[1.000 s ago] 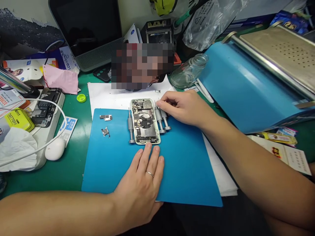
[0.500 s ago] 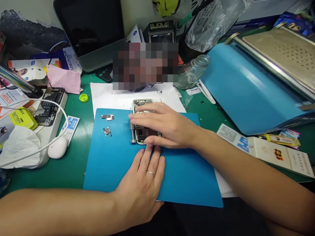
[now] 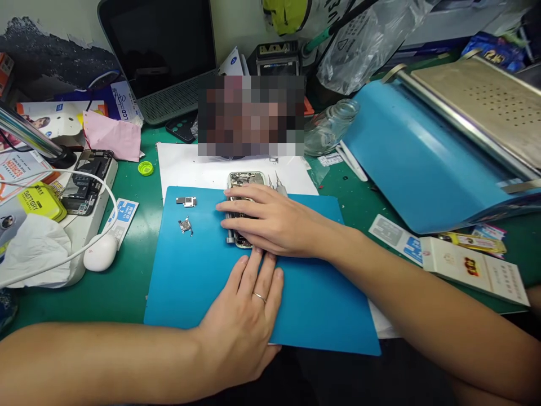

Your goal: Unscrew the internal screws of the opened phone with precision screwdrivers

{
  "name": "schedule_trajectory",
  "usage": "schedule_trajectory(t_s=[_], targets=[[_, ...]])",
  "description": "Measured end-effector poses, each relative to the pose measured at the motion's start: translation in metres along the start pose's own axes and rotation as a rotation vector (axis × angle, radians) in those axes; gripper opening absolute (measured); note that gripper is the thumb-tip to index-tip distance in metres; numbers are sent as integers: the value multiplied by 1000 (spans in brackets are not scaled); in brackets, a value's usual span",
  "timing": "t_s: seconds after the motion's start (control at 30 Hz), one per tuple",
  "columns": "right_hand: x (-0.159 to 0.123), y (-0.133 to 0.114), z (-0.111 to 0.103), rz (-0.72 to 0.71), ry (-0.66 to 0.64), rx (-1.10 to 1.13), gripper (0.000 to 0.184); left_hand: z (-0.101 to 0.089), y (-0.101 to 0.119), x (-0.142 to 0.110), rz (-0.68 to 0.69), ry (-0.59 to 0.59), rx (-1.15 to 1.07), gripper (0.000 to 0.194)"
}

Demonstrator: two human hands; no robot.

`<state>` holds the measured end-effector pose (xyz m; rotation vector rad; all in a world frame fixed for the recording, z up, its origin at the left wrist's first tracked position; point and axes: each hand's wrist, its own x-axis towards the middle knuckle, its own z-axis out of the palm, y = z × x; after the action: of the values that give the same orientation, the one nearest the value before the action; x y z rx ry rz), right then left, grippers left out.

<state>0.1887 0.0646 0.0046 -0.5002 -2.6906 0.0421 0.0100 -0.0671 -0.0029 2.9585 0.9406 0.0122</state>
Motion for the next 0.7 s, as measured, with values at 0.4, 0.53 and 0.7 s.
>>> schedule_trajectory(t_s=[0.4, 0.53, 0.7], targets=[[-4, 5, 4, -15, 35, -6, 22, -2, 0, 1, -3, 27, 34, 95], [-4, 6, 7, -13, 49, -3, 20, -1, 0, 2, -3, 33, 32, 94], [-5, 7, 7, -31, 73, -14, 19, -2, 0, 1, 0, 31, 33, 95]])
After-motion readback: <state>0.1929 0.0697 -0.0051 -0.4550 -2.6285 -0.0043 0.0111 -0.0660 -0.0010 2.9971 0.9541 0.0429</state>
